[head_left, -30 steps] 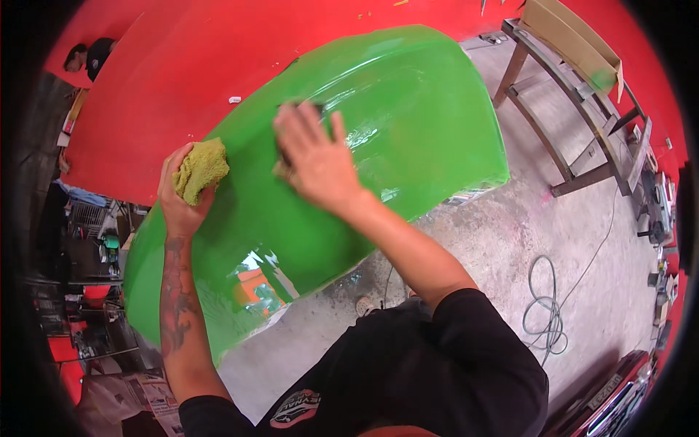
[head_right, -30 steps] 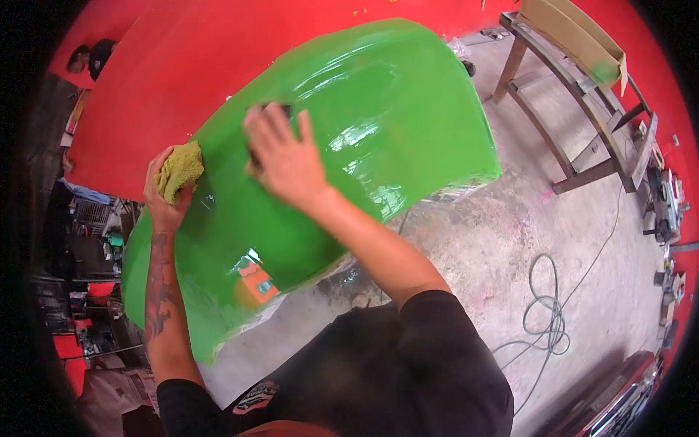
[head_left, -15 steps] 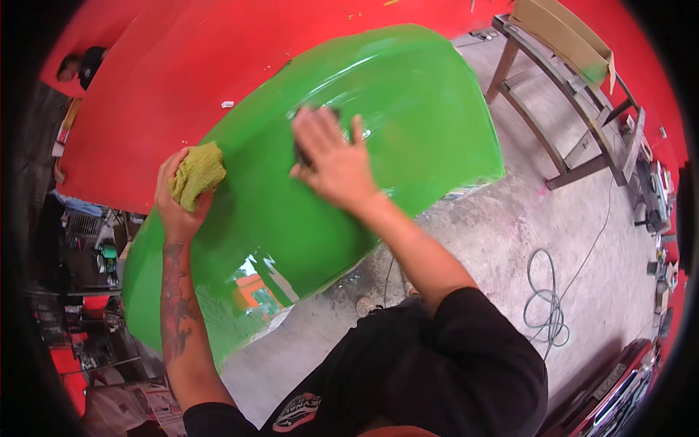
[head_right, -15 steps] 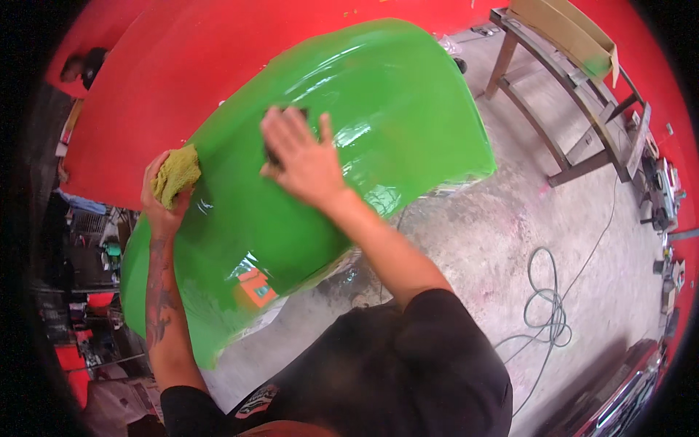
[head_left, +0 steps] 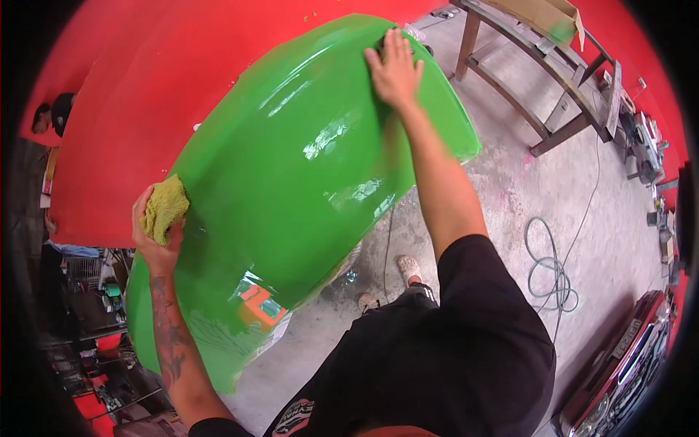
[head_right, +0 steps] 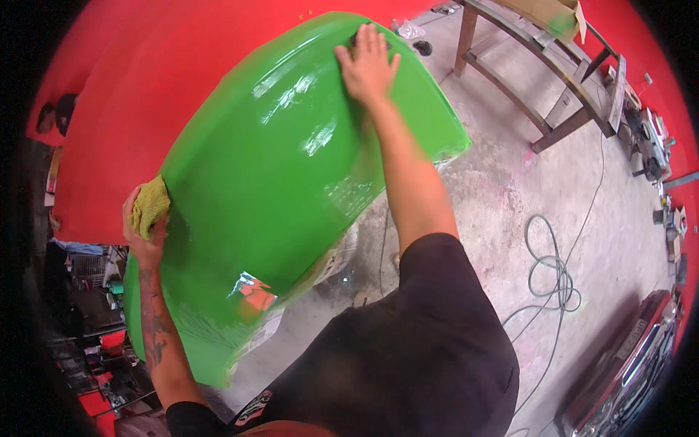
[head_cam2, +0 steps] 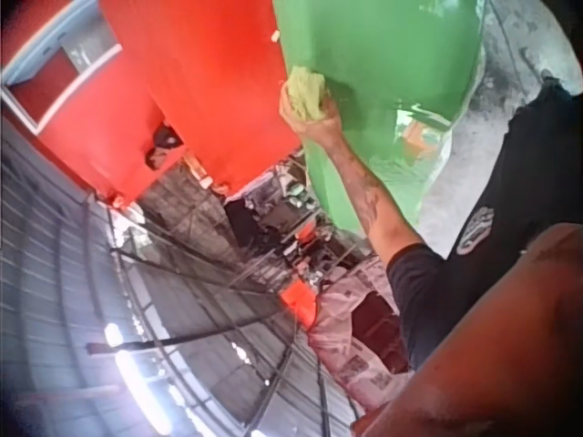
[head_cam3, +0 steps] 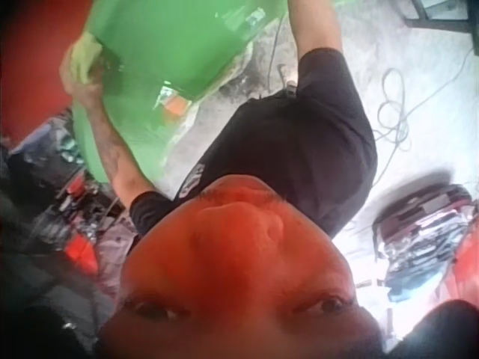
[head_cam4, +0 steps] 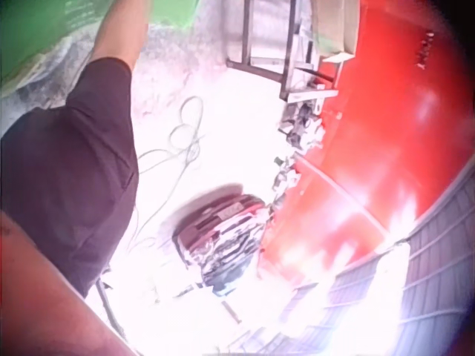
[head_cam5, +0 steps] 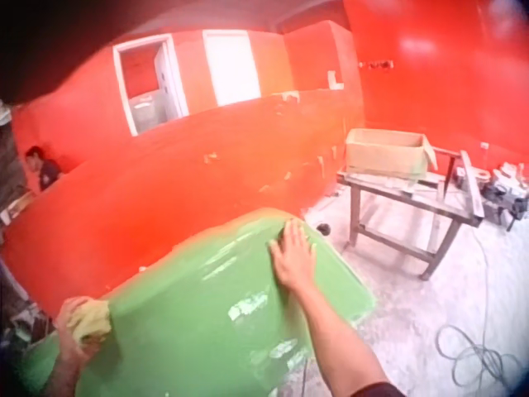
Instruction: The person performs wet sanding on a green car panel using a sanding block while periodically rinsing the surface and a cloth in a bucket of water. They use one hand to rub the block across the panel and the other to hold a damp cloth.
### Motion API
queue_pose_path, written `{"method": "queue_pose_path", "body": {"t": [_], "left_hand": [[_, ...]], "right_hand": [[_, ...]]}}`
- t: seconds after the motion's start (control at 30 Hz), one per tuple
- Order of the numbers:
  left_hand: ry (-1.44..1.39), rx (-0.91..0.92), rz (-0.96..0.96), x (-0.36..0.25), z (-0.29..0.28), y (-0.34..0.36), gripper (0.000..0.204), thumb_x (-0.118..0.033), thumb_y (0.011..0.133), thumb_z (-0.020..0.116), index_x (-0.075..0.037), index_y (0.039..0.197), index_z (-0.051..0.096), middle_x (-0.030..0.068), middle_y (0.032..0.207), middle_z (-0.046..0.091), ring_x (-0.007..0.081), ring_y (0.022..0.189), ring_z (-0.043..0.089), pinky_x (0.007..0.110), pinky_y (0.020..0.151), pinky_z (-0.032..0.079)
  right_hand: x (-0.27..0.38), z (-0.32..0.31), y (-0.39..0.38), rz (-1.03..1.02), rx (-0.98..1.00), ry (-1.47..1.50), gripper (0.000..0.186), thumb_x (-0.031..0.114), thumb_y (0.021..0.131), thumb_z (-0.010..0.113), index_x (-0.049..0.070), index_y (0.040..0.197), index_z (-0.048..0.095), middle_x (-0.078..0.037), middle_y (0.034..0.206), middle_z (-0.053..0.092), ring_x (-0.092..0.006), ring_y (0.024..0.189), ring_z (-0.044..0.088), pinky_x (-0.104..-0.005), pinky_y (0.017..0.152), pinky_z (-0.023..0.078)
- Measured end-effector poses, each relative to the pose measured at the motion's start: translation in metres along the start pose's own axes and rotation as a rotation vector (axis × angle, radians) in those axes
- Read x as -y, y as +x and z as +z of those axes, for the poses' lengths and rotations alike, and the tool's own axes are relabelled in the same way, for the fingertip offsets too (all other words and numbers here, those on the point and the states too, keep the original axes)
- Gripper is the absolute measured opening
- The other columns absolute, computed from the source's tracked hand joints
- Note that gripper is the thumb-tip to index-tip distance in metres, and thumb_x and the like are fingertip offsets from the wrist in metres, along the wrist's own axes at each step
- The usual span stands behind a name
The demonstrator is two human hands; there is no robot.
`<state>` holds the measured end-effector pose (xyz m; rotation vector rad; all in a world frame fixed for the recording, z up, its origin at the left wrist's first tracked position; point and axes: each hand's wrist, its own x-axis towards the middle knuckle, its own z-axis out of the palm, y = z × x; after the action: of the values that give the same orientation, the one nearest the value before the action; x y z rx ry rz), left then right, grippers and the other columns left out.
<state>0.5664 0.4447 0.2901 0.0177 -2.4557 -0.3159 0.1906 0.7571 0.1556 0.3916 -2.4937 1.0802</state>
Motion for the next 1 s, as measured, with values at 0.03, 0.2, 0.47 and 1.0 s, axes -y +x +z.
{"method": "queue_pose_path", "body": {"t": [0.03,0.2,0.47,1.0], "left_hand": [[-0.015,-0.008,-0.013,0.004,0.0,-0.002,0.061,-0.029,0.085,0.075,0.003,0.133,0.055,0.0182,0.127,0.059,0.0318,0.116,0.061,0.04,0.098,0.049],[-0.024,-0.01,-0.041,0.004,0.002,-0.001,0.062,-0.031,0.086,0.075,0.003,0.133,0.055,0.0175,0.128,0.059,0.0306,0.117,0.06,0.04,0.099,0.049],[-0.023,-0.014,-0.019,0.014,0.005,-0.002,0.066,-0.038,0.087,0.074,0.004,0.134,0.054,0.0167,0.129,0.059,0.0305,0.118,0.06,0.041,0.1,0.048],[-0.07,-0.034,-0.045,0.011,0.007,-0.002,0.065,-0.032,0.085,0.076,0.003,0.134,0.054,0.0175,0.127,0.059,0.0322,0.116,0.061,0.04,0.099,0.049]], "right_hand": [[-0.015,-0.005,0.004,0.069,-0.004,-0.012,0.077,0.058,0.1,0.042,0.014,0.16,0.023,-0.006,0.167,0.023,-0.0272,0.153,0.022,-0.0596,0.12,0.016],[-0.095,0.003,-0.065,0.333,-0.018,0.014,0.071,0.054,0.1,0.042,0.012,0.156,0.032,-0.009,0.165,0.025,-0.0286,0.152,0.024,-0.0638,0.118,0.018],[-0.004,0.001,0.015,0.054,-0.077,0.035,0.067,0.051,0.1,0.044,0.01,0.152,0.037,-0.012,0.162,0.031,-0.0308,0.15,0.029,-0.0633,0.118,0.019],[-0.012,0.003,-0.018,0.052,-0.053,0.064,0.073,0.054,0.1,0.042,0.01,0.157,0.03,-0.009,0.166,0.025,-0.03,0.152,0.023,-0.062,0.119,0.018]]}}
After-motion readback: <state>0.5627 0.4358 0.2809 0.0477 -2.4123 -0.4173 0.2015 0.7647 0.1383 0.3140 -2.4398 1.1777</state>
